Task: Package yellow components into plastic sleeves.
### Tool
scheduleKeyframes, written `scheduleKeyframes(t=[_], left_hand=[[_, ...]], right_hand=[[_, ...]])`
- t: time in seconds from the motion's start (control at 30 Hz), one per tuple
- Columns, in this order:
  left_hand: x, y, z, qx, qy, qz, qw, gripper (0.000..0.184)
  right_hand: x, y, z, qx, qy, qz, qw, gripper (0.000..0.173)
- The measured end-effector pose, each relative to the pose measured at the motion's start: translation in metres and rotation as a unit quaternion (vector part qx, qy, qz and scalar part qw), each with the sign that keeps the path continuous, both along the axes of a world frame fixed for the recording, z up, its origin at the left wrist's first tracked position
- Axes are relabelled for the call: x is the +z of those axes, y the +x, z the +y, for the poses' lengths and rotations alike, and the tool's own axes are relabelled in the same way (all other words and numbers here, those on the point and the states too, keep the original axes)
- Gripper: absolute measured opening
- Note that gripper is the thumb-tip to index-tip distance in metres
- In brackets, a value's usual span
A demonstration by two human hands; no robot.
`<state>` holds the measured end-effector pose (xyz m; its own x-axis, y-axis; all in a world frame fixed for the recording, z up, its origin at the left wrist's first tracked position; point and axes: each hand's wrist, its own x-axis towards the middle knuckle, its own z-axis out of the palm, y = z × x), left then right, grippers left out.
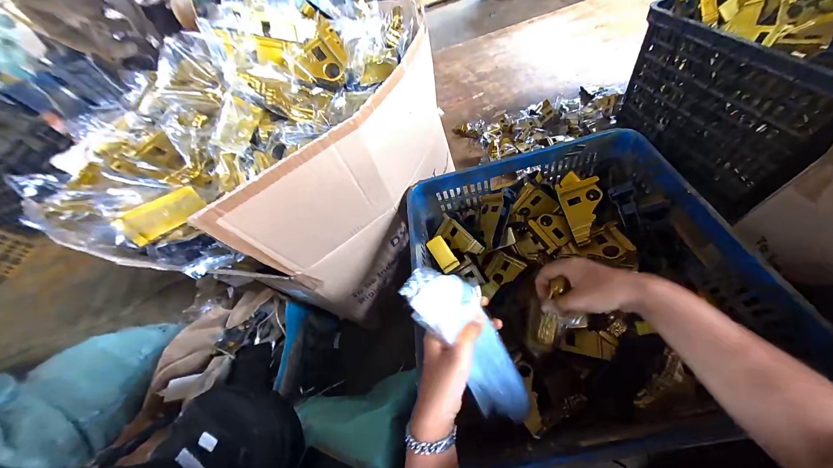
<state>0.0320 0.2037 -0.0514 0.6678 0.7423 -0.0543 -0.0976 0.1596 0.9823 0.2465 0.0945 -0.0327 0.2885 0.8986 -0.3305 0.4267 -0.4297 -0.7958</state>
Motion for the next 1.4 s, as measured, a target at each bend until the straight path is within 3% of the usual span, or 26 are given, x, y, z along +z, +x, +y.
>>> scheduleKeyframes(t=[0.07,0.13,0.17,0.23,0.3,0.33,0.4,0.43,0.53,0.6,0.67,0.7,0.77,0.83,0.87,0.97,1.03,1.1,1.17,1.23,1.3,1.4], left_hand=[[0.002,0.000,0.004,0.031,-0.008,0.006,0.999,0.025],[-0.005,0.008,-0.001,0.055,0.047,0.034,0.997,0.037],[-0.012,0.013,-0.005,0.062,0.084,0.059,0.993,0.050],[-0.024,0.025,-0.011,0.072,0.138,0.100,0.983,0.066],[-0.039,0.038,-0.015,0.076,0.190,0.082,0.975,0.065],[-0.044,0.041,-0.017,0.069,0.192,0.068,0.977,0.065],[-0.039,0.039,-0.023,0.034,0.120,0.049,0.991,0.069],[-0.031,0.037,-0.025,0.010,0.063,0.046,0.997,0.069],[-0.009,0.031,-0.022,-0.043,-0.029,0.082,0.995,0.032],[-0.013,0.030,-0.010,0.014,0.099,0.145,0.984,0.025],[-0.029,0.026,0.011,0.117,0.221,0.157,0.955,0.031],[-0.030,0.023,0.016,0.129,0.214,0.131,0.959,0.035],[-0.019,0.016,0.002,0.032,0.102,0.061,0.992,0.049],[-0.016,0.018,-0.017,-0.071,0.024,0.020,0.997,0.050],[-0.018,0.018,-0.019,-0.084,0.034,0.014,0.996,0.044],[-0.024,0.013,-0.003,0.024,0.163,0.043,0.985,0.031],[-0.027,0.013,0.009,0.115,0.191,0.067,0.972,0.034],[-0.028,0.016,0.014,0.143,0.186,0.067,0.970,0.037],[-0.027,0.022,0.015,0.143,0.179,0.036,0.973,0.029],[-0.028,0.028,0.013,0.155,0.181,0.009,0.971,0.028],[-0.027,0.029,0.011,0.185,0.185,0.019,0.965,0.036],[-0.023,0.028,0.011,0.214,0.176,0.043,0.960,0.044]], right_hand=[[0.008,0.024,-0.008,-0.143,0.129,0.018,0.981,0.022],[0.009,0.043,0.001,-0.282,0.227,0.009,0.932,0.041],[0.011,0.042,0.006,-0.284,0.228,0.019,0.931,0.053],[0.009,0.011,0.012,-0.170,0.196,0.088,0.962,0.061],[-0.002,-0.021,0.012,-0.008,0.156,0.123,0.980,0.052],[-0.006,-0.029,0.010,0.020,0.138,0.136,0.981,0.041],[-0.016,-0.029,0.003,-0.015,0.114,0.150,0.982,0.021],[-0.019,-0.027,-0.002,-0.024,0.096,0.155,0.983,0.018],[-0.024,-0.029,-0.019,-0.031,0.066,0.197,0.978,0.017],[-0.027,-0.027,-0.027,-0.070,0.092,0.262,0.958,0.010],[-0.026,-0.032,-0.028,-0.135,0.129,0.320,0.929,0.022],[-0.025,-0.038,-0.026,-0.163,0.140,0.329,0.920,0.029],[-0.025,-0.051,-0.022,-0.133,0.164,0.282,0.936,0.031],[-0.027,-0.057,-0.018,0.009,0.199,0.198,0.960,0.027],[-0.025,-0.052,-0.016,0.057,0.197,0.171,0.964,0.028],[-0.016,-0.010,-0.009,-0.023,0.147,0.121,0.982,0.027],[-0.018,0.033,0.010,-0.080,0.088,0.004,0.993,0.022],[-0.034,0.069,0.038,-0.056,0.024,-0.141,0.988,0.029],[-0.055,0.092,0.069,-0.001,-0.084,-0.245,0.966,0.061],[-0.071,0.097,0.083,0.042,-0.160,-0.310,0.936,0.076],[-0.069,0.094,0.085,0.051,-0.204,-0.335,0.918,0.081],[-0.055,0.093,0.065,0.033,-0.175,-0.338,0.924,0.070]])
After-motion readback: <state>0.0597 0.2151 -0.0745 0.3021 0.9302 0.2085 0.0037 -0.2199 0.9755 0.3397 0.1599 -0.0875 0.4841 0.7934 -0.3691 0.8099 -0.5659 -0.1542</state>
